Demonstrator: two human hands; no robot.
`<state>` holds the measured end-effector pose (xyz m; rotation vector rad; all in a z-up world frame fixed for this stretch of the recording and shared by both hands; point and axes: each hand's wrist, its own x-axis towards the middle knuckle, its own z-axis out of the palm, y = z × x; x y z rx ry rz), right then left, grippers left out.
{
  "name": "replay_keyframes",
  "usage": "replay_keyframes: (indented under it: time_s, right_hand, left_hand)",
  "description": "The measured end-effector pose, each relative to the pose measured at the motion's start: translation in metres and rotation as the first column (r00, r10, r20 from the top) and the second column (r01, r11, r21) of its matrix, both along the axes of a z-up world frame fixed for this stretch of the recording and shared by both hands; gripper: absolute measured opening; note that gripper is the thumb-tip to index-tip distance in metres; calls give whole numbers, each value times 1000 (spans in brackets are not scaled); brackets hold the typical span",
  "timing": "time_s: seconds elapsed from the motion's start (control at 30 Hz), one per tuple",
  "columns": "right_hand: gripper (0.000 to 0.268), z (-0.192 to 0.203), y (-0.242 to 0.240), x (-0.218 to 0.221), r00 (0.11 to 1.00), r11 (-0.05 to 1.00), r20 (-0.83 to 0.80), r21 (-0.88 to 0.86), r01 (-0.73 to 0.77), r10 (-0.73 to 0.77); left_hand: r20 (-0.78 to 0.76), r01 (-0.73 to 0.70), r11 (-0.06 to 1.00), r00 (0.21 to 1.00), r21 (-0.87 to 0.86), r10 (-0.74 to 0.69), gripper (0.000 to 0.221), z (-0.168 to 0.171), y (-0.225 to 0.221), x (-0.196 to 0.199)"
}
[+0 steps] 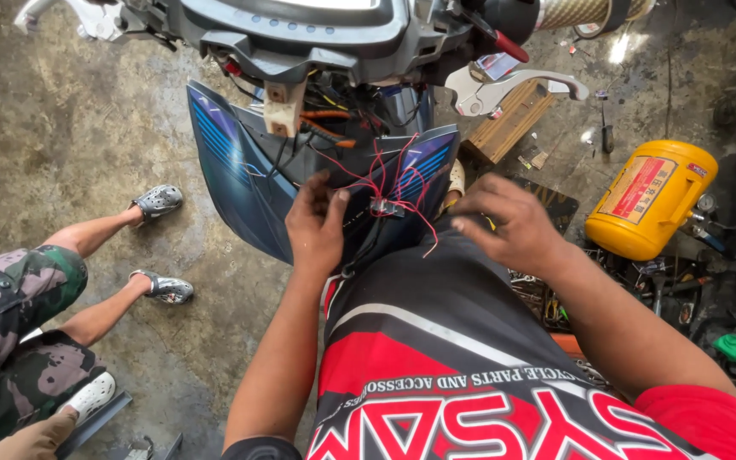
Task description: Finishing the electrical wiring task on a motorcycle's front panel by connecting and organizing wires.
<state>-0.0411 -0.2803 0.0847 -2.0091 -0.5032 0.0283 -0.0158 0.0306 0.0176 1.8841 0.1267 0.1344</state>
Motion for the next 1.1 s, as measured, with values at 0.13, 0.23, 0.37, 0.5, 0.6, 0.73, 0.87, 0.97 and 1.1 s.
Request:
replay_keyframes:
  time_s: [0.13,0.23,0.37,0.5,0.6,0.73,0.87,0.97,1.1]
  right_hand:
    - [18,42,4,10,963,979,262,-170,114,-66]
    - [20,67,20,7,964,993,253,-63,99,-80]
    - [12,73,48,9,991,997,131,74,-16,7]
    - [10,53,51,25,999,989,49,147,-24,17]
    - [11,35,42,31,998,990,55,138,-10,3]
    - [13,26,37,39,998,997,53,59,-48,45]
    - [13,6,28,46,991,990,65,-82,-114,120]
    - [11,15,30,53,987,978,54,-154,-144,153]
    - [14,9,22,56,974,951,189,-302,-63,124]
  left_hand:
    - [67,23,998,997,59,-27,25,14,-6,17]
    - [151,40,997,987,64,-49,17,28,-16,23]
    - [181,105,994,978,-18,-100,7,43,-24,20]
    - [70,117,978,992,-171,-107,8,47,-29,14]
    - [-10,97,973,995,-211,-101,7,43,-30,13]
    - [-18,66,962,997,-264,-73,7,40,-28,5]
    - [-55,97,962,992,-256,-114,6,60,-25,-2]
    - [-115,84,964,987,-254,-116,8,64,-23,-11]
    - [-56,72,974,995,-215,-86,7,66,-24,-7]
